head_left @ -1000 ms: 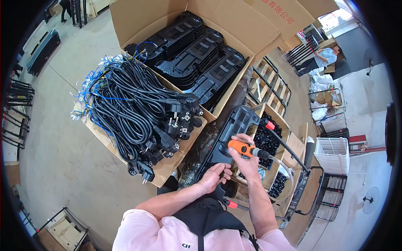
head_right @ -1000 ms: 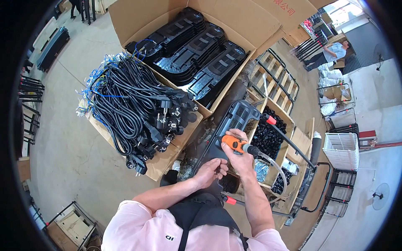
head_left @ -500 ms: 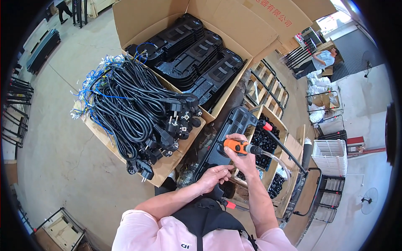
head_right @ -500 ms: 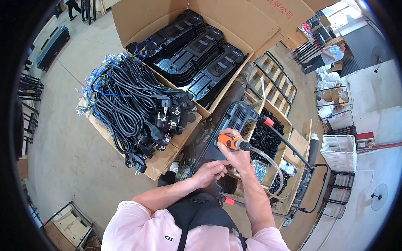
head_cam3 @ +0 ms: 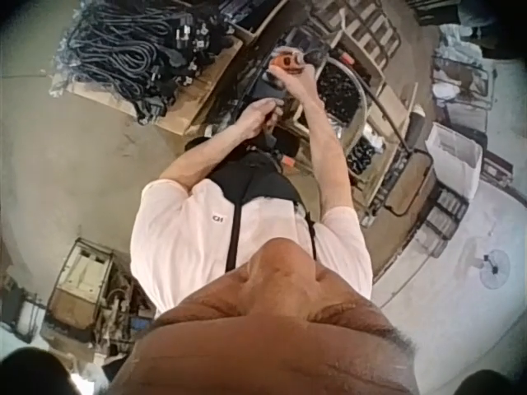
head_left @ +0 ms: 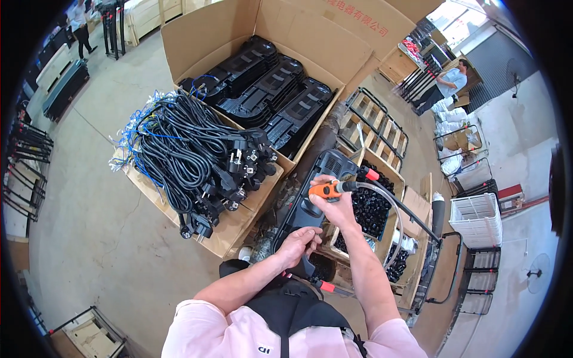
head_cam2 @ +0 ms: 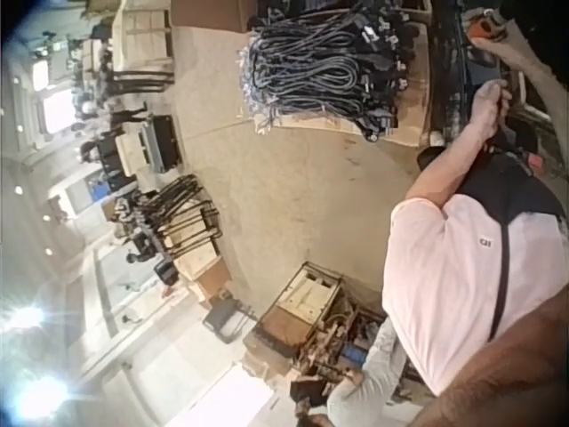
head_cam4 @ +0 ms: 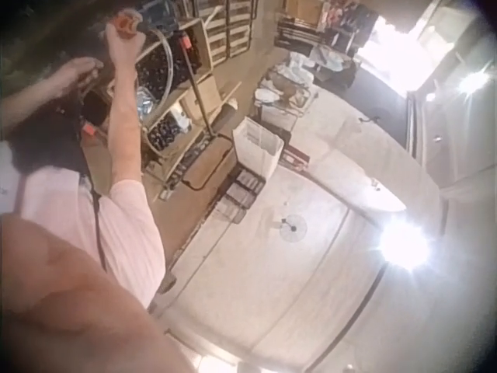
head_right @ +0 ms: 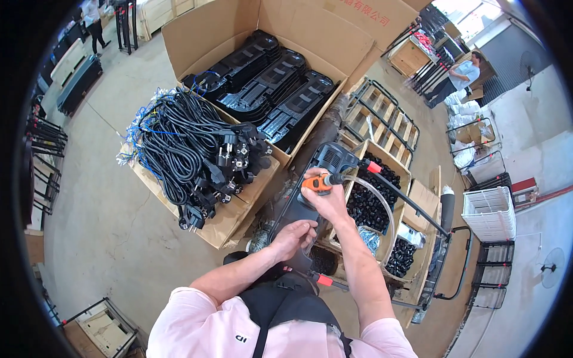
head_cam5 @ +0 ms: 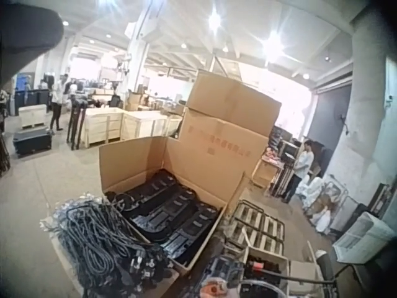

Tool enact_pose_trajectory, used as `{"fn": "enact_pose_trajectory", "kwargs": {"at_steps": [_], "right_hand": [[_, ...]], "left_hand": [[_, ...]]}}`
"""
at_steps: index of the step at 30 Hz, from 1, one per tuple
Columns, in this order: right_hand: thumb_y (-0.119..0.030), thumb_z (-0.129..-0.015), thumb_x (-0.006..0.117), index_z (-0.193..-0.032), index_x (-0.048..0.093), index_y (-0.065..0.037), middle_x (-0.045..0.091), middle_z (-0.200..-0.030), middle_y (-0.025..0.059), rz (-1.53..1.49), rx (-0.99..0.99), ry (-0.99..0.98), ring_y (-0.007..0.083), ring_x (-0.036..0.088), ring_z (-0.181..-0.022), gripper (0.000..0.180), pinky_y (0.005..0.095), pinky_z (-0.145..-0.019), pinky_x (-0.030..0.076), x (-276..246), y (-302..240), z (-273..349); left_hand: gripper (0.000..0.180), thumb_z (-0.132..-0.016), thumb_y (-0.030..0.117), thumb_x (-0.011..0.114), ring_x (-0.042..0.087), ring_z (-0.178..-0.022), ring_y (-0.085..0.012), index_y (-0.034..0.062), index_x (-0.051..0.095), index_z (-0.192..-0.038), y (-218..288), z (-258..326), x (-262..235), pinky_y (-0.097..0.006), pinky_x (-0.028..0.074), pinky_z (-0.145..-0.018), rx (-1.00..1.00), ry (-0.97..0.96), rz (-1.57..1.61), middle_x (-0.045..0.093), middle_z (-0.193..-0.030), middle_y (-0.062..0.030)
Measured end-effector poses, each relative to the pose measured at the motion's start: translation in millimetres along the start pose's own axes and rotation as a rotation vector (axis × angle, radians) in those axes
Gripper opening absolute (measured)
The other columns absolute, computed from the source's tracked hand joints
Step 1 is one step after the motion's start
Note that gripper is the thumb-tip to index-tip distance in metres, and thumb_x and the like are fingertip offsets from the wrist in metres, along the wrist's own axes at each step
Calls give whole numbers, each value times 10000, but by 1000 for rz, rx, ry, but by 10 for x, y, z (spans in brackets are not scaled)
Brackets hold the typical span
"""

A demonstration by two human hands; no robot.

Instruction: Assembling plastic components onto a metal frame using an electric screwdriver in a manufacturing setting.

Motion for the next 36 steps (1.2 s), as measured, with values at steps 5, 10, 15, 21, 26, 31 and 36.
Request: {"fn": "enact_pose_trajectory", "kwargs": {"at_steps": [5, 10, 15, 21, 26, 31, 36], "right_hand": [[-37, -849, 830, -1304, 627, -1, 747, -1228, 124, -235, -106, 133, 191, 696, -1141, 499, 357, -1042, 549, -114, -67, 456], [1, -879, 791, -1362, 544, 1, 723, -1274, 203, -321, -97, 164, 249, 687, -1194, 542, 405, -1069, 537, -389, -78, 1334], [-34, -900, 794, -1367, 515, 9, 711, -1292, 215, -392, -36, 191, 271, 678, -1225, 546, 428, -1103, 519, -564, 90, 2112], [-20, -912, 779, -1382, 509, 2, 690, -1320, 223, -398, -129, 204, 295, 657, -1274, 542, 441, -1110, 523, -790, 296, 2705], [-28, -912, 785, -1381, 505, 0, 689, -1315, 219, -443, -115, 192, 295, 655, -1277, 546, 438, -1110, 526, -923, 437, 3090], [-21, -909, 789, -1374, 510, -4, 683, -1311, 201, -431, -144, 135, 292, 654, -1275, 542, 437, -1108, 527, -979, 571, 3343], [-6, -903, 779, -1374, 512, -9, 687, -1313, 189, -408, -124, 74, 275, 655, -1266, 541, 432, -1109, 521, -852, 555, 3399]], "left_hand": [[239, -1130, 266, 551, 623, -778, -104, 79, 624, -1259, -25, 168, -36, -244, 468, -656, 8, 221, 85, 734, -1041, -49], [244, -1113, 325, 588, 577, -725, -103, 96, 643, -1177, -108, 437, 54, -239, 435, -591, -48, 266, 275, 680, -929, -3], [235, -1113, 339, 588, 555, -698, -103, 113, 653, -1118, -339, 621, 161, -234, 422, -557, -80, 328, 388, 629, -867, 25], [181, -1110, 268, 594, 566, -723, -121, 97, 646, -1140, -850, 725, 407, -251, 443, -575, -118, 261, 384, 630, -883, 9], [192, -1111, 258, 587, 576, -746, -125, 94, 647, -1191, -1198, 881, 561, -260, 455, -613, -152, 258, 358, 635, -890, 9], [194, -1107, 257, 599, 587, -743, -133, 93, 653, -1195, -1522, 1093, 632, -278, 472, -610, -136, 299, 379, 635, -876, 2], [264, -1136, 339, 529, 598, -745, -143, 98, 638, -1136, -1645, 1299, 683, -294, 494, -636, -128, 378, 330, 653, -891, -15]]}}
Point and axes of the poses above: each hand's wrist, its own z-axis away from the middle knuckle, its own x-axis out of the palm, y = z × x, the point moved 6 cm from there along -z, towards the middle knuckle
